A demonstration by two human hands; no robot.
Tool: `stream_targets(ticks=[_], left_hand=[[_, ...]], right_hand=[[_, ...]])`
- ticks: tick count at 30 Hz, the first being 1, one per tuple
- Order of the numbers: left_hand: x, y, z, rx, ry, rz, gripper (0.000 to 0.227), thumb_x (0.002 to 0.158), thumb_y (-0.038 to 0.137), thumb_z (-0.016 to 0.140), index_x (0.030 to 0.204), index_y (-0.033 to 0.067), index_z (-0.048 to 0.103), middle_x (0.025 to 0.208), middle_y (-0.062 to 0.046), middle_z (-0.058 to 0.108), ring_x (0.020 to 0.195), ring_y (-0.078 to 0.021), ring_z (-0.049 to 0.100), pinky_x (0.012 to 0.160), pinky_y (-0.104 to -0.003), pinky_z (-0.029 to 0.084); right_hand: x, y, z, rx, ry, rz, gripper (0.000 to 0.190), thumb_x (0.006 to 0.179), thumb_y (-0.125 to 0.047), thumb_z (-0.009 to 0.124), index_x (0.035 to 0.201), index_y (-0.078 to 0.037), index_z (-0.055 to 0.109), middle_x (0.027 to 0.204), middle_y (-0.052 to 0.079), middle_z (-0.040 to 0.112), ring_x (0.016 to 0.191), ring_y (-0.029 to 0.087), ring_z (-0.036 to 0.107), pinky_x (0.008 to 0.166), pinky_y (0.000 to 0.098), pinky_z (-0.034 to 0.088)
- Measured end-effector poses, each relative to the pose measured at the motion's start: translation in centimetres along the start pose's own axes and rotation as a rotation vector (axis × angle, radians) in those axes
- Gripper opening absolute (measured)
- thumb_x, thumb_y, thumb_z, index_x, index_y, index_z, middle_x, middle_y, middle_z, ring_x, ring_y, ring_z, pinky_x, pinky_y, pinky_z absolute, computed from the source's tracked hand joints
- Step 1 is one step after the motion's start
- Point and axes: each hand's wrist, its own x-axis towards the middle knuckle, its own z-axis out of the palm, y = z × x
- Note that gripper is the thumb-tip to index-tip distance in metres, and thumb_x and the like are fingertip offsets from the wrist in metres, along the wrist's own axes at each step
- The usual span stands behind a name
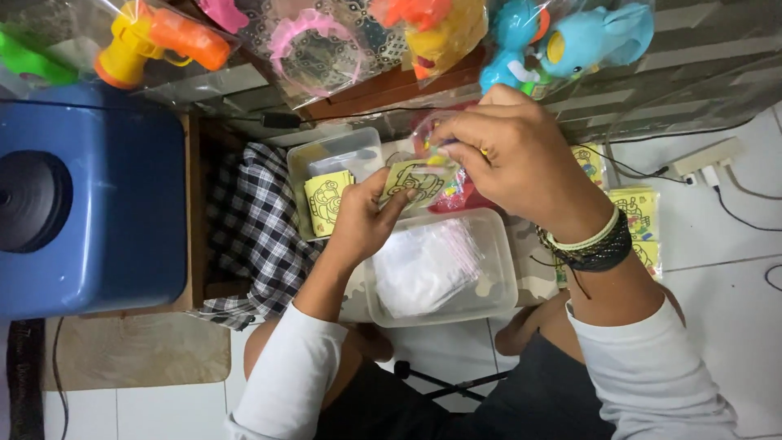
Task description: The person puts several small yellow cards and small colorful plastic blocks into clear plastic bags by hand and places the filled bags into a white plastic container.
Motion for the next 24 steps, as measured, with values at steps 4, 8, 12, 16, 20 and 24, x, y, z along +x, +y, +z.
stream_targets(ticks=[4,8,12,16,20,24], left_hand=[[-0.1,0.3,0.1,-0.086,-0.025,-0.063,0.014,0.101,0.021,0.068,0.107,0.009,0.067,0.085,0.005,0.062,0.076,-0.0082,0.051,0.067,-0.026,0.043],[-0.2,0.4,0.6,-0.382,-0.051,-0.13,0.027,0.098,0.018,0.07,0.121,0.0037,0.066,0.109,-0.005,0.072,0.101,-0.0147,0.068,0.086,-0.028,0.059],[-0.1,0.8,0.7,-0.529,-0.052,-0.162,0.028,0.098,0.014,0.069,0.123,0.0028,0.066,0.113,-0.005,0.071,0.105,-0.0154,0.067,0.089,-0.03,0.06],[0.0,0.9,0.3,-0.58,-0.046,-0.145,0.023,0.098,0.014,0.07,0.119,0.0045,0.068,0.112,-0.004,0.073,0.102,-0.014,0.069,0.088,-0.028,0.058],[0.1,0.1,0.2,-0.582,-0.037,-0.152,0.032,0.098,0.012,0.069,0.129,0.0031,0.064,0.117,-0.004,0.07,0.105,-0.0134,0.066,0.092,-0.029,0.059],[0.4,0.0,-0.4,-0.602,-0.023,-0.195,0.03,0.098,0.011,0.069,0.127,0.0026,0.065,0.117,-0.006,0.071,0.106,-0.0149,0.067,0.092,-0.031,0.061]], right_hand=[[0.0,0.2,0.6,-0.057,-0.066,0.063,0.007,0.096,-0.004,0.075,0.101,-0.008,0.079,0.074,0.0,0.064,0.084,0.026,0.045,0.077,0.0387,0.041],[-0.2,0.7,1.6,-0.087,0.013,0.077,0.013,0.093,-0.013,0.085,0.104,-0.013,0.079,0.085,-0.001,0.064,0.091,0.025,0.05,0.09,0.0415,0.038],[0.2,0.1,1.3,-0.097,0.035,0.063,0.017,0.101,-0.019,0.079,0.115,-0.009,0.078,0.082,0.0,0.066,0.091,0.027,0.049,0.093,0.0439,0.037],[0.6,-0.4,1.0,-0.074,-0.012,0.091,0.018,0.104,-0.022,0.073,0.113,-0.008,0.079,0.093,0.002,0.073,0.096,0.027,0.047,0.094,0.043,0.034],[0.7,-0.5,1.4,-0.078,0.019,0.035,0.007,0.103,-0.011,0.077,0.099,-0.005,0.076,0.096,0.002,0.073,0.095,0.028,0.048,0.094,0.0422,0.038],[1.1,-0.7,1.8,-0.033,0.049,0.001,0.006,0.103,-0.004,0.076,0.098,-0.001,0.076,0.093,0.006,0.072,0.093,0.029,0.05,0.086,0.0407,0.04]])
